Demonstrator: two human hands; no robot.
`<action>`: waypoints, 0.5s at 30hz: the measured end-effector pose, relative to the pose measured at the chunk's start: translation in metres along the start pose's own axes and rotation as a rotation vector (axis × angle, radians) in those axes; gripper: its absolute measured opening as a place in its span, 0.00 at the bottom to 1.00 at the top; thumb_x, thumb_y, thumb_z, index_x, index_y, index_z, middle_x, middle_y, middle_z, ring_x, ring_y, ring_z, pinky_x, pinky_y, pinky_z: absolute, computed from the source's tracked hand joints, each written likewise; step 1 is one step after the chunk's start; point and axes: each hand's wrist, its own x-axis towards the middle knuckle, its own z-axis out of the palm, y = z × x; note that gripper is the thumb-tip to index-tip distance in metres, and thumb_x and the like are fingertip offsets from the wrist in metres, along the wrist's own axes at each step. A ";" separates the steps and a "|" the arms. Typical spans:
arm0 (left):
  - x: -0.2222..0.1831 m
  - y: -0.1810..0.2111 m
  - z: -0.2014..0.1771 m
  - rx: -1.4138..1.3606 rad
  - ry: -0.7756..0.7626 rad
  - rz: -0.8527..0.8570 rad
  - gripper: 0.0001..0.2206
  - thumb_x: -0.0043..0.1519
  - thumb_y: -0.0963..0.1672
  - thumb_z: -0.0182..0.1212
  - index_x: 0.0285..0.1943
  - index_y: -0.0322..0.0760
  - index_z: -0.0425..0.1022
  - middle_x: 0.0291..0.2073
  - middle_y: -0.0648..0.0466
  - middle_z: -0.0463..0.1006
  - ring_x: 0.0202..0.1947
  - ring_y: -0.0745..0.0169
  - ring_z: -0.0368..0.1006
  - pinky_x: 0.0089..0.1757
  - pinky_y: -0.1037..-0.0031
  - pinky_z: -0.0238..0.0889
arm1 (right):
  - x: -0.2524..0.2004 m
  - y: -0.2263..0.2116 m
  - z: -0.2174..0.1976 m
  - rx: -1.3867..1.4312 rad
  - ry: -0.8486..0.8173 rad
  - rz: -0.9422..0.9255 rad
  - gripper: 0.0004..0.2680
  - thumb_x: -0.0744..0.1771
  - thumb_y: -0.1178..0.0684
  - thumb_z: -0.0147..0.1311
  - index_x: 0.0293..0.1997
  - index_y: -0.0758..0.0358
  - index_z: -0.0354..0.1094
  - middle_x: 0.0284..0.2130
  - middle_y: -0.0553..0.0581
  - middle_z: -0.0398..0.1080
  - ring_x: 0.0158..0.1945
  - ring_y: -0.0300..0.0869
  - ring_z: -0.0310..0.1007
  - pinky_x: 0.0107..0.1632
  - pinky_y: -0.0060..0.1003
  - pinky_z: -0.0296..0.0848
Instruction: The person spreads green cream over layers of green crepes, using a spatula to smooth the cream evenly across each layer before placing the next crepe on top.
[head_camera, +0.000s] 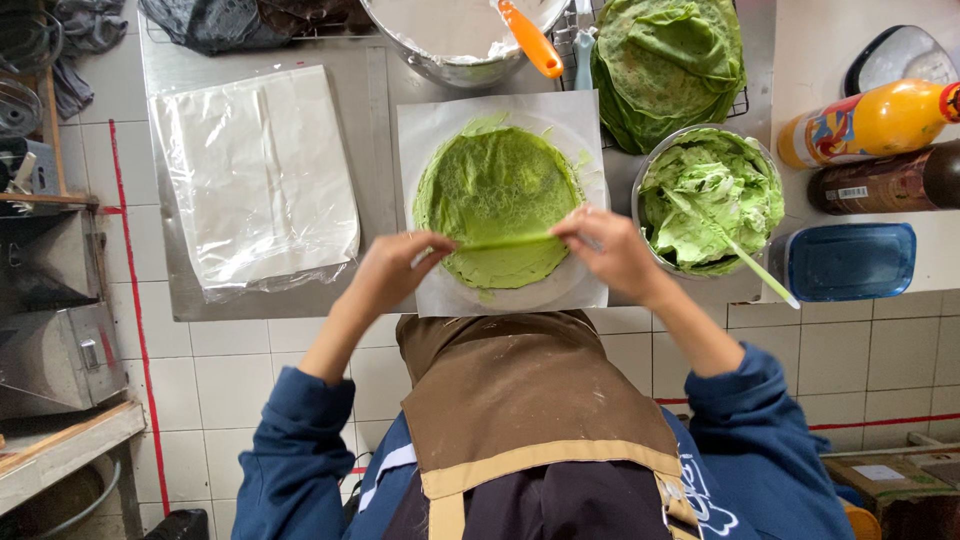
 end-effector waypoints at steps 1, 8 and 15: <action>-0.006 -0.002 0.006 0.060 -0.059 0.006 0.04 0.65 0.41 0.65 0.47 0.38 0.81 0.42 0.54 0.85 0.39 0.61 0.82 0.39 0.72 0.76 | -0.008 0.004 0.007 -0.004 -0.023 0.032 0.07 0.66 0.66 0.58 0.46 0.63 0.76 0.39 0.56 0.77 0.43 0.42 0.77 0.48 0.34 0.78; -0.032 0.007 0.016 0.175 0.078 0.198 0.04 0.61 0.38 0.64 0.42 0.36 0.76 0.51 0.53 0.82 0.57 0.52 0.77 0.52 0.65 0.73 | -0.034 0.000 0.011 -0.263 0.064 -0.214 0.10 0.63 0.65 0.59 0.48 0.65 0.75 0.45 0.59 0.74 0.54 0.51 0.74 0.59 0.43 0.73; -0.048 -0.004 0.033 0.325 0.037 0.327 0.07 0.61 0.42 0.67 0.47 0.41 0.80 0.59 0.54 0.78 0.66 0.53 0.68 0.65 0.58 0.60 | -0.052 0.025 0.023 -0.427 0.082 -0.372 0.10 0.64 0.62 0.60 0.49 0.61 0.75 0.49 0.57 0.74 0.59 0.50 0.73 0.63 0.46 0.72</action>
